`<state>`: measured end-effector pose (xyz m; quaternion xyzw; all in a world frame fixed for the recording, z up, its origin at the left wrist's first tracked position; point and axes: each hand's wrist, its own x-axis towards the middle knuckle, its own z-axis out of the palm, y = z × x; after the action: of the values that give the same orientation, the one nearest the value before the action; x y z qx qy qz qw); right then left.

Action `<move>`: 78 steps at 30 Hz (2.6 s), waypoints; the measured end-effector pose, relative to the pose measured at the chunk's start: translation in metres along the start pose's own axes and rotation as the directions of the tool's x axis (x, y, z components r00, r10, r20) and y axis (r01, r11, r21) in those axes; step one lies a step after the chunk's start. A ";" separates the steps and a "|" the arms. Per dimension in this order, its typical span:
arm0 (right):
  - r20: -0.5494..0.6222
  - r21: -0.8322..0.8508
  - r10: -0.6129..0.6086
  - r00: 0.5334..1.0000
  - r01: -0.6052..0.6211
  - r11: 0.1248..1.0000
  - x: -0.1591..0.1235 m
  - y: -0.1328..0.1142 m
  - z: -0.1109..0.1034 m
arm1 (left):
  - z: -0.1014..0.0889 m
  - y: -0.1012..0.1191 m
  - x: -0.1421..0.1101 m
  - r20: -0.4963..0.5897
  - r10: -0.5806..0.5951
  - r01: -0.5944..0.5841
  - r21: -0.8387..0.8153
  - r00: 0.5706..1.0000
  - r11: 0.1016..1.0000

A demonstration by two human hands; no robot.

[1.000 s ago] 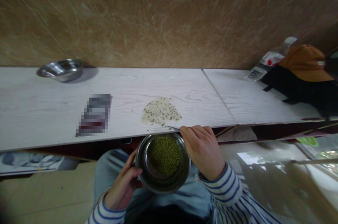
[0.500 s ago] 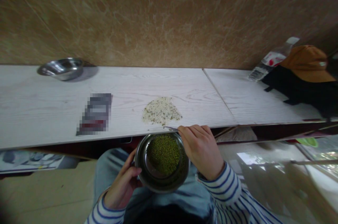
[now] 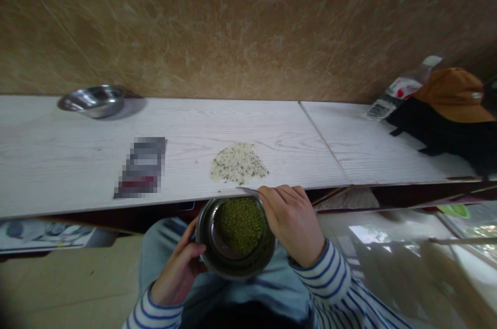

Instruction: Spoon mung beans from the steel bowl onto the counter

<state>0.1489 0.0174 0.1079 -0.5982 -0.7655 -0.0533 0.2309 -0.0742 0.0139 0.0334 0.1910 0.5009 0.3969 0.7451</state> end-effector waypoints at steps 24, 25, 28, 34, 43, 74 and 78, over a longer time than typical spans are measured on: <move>0.022 0.055 -0.035 0.999 0.033 0.998 0.009 -0.015 0.009 | -0.024 0.002 -0.005 -0.126 0.044 -0.046 -0.016 0.991 0.999; 0.008 0.058 -0.020 1.000 0.019 0.998 0.006 -0.013 0.009 | -0.026 0.001 -0.005 -0.135 0.034 -0.037 -0.016 0.990 0.999; -0.037 0.072 0.025 0.999 -0.022 0.997 -0.001 -0.007 0.008 | -0.038 -0.004 -0.003 -0.173 0.013 -0.016 -0.021 0.985 1.000; -0.085 0.099 0.058 0.995 -0.049 0.994 -0.008 -0.005 0.006 | -0.048 -0.016 -0.003 -0.171 -0.018 0.011 -0.040 0.985 0.999; -0.112 0.139 0.155 0.982 -0.139 0.981 -0.017 -0.002 0.000 | -0.041 -0.028 -0.005 -0.153 -0.032 0.026 -0.046 0.988 0.999; -0.059 0.277 0.326 0.943 -0.299 0.913 -0.033 0.009 0.008 | -0.038 -0.028 -0.007 -0.158 -0.041 0.031 -0.065 0.987 0.997; -0.069 0.269 0.334 0.940 -0.305 0.914 -0.034 0.012 0.008 | -0.035 -0.024 -0.009 -0.132 -0.047 0.037 -0.076 0.990 0.996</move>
<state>0.1643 -0.0066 0.0840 -0.6767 -0.6434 0.0499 0.3544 -0.0974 -0.0116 0.0076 0.1259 0.5386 0.4113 0.7245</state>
